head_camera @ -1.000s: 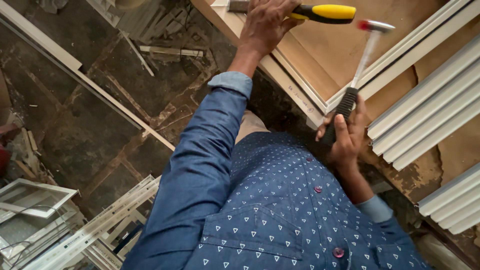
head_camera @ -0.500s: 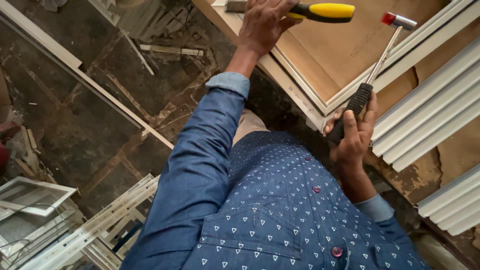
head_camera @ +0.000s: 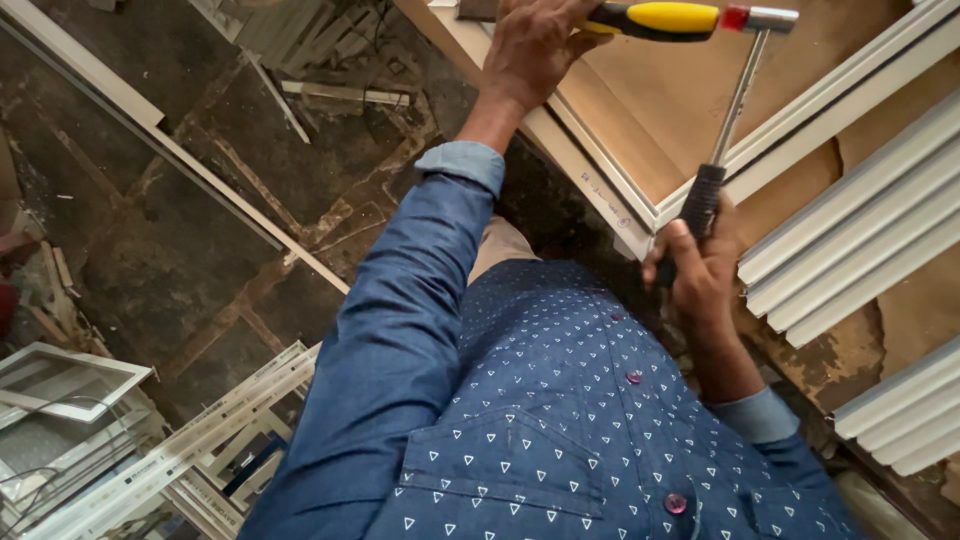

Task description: The person assembles a white window frame on a workbench, holding a yellow-handled punch tool against the frame corner joint and striking it with a hammer to seat the profile joint, working around the frame corners and repositioning the frame between strikes.

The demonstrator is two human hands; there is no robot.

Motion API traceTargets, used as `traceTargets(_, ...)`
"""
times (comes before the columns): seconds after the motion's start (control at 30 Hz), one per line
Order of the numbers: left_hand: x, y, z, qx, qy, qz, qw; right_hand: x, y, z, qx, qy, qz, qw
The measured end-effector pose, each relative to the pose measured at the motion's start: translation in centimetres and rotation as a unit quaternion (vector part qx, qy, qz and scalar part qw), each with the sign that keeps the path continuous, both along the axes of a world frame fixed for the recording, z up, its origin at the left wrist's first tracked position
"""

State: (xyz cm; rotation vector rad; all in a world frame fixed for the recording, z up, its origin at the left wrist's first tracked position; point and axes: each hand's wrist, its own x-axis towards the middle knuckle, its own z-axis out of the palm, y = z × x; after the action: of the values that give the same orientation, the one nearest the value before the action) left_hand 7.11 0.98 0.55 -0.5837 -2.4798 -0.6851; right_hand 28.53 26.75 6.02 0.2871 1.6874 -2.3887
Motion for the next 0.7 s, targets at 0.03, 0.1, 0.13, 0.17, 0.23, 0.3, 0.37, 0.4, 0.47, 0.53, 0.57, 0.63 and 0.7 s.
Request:
traceTargets(0.03,0.0,0.0,0.0,-0.003,0.001,0.002,1.000,-0.1,0.0,0.0,-0.002,0.009,-0.005,1.000)
traceTargets(0.1,0.0,0.0,-0.1,-0.010,0.003,0.010,1.000,-0.2,-0.2,-0.3,-0.030,0.020,-0.083,0.996)
traceTargets(0.13,0.0,-0.1,-0.1,-0.008,-0.008,0.010,1.000,-0.3,-0.3,-0.6,-0.044,0.025,-0.122,0.991)
traceTargets(0.17,0.0,-0.1,-0.1,-0.005,-0.020,0.009,1.000,-0.4,-0.4,-0.8,-0.030,0.018,-0.100,0.994)
traceTargets(0.23,-0.1,-0.1,-0.2,-0.008,-0.015,0.012,1.000,-0.6,-0.3,-1.3,-0.003,0.005,-0.059,0.998)
traceTargets(0.3,-0.1,-0.1,-0.2,-0.018,0.018,0.017,1.000,-0.7,-0.2,-1.5,0.025,-0.008,0.007,1.000)
traceTargets(0.37,0.0,0.0,-0.4,-0.013,0.048,0.020,0.999,-0.8,-0.3,-1.4,0.009,-0.015,0.002,1.000)
traceTargets(0.4,-0.1,-0.1,-0.4,-0.012,0.064,0.026,0.998,-0.8,-0.3,-1.4,-0.022,-0.012,-0.031,0.999)
traceTargets(0.47,-0.1,-0.3,-0.5,-0.012,0.008,0.010,1.000,-0.8,-0.5,-1.2,-0.062,-0.010,-0.094,0.994)
traceTargets(0.53,-0.1,-0.3,-0.6,-0.009,-0.011,0.004,1.000,-0.9,-0.7,-1.0,-0.074,-0.002,-0.163,0.984)
traceTargets(0.57,-0.1,-0.3,-0.6,-0.008,0.000,0.006,1.000,-0.9,-0.7,-0.9,-0.027,-0.001,-0.084,0.996)
traceTargets(0.63,-0.3,-0.2,-0.6,-0.017,0.004,0.018,1.000,-1.1,-0.4,-0.8,0.065,0.006,0.073,0.995)
traceTargets(0.7,-0.3,-0.1,-0.4,-0.033,-0.016,0.036,0.999,-1.2,-0.1,-0.7,0.027,0.002,0.027,0.999)
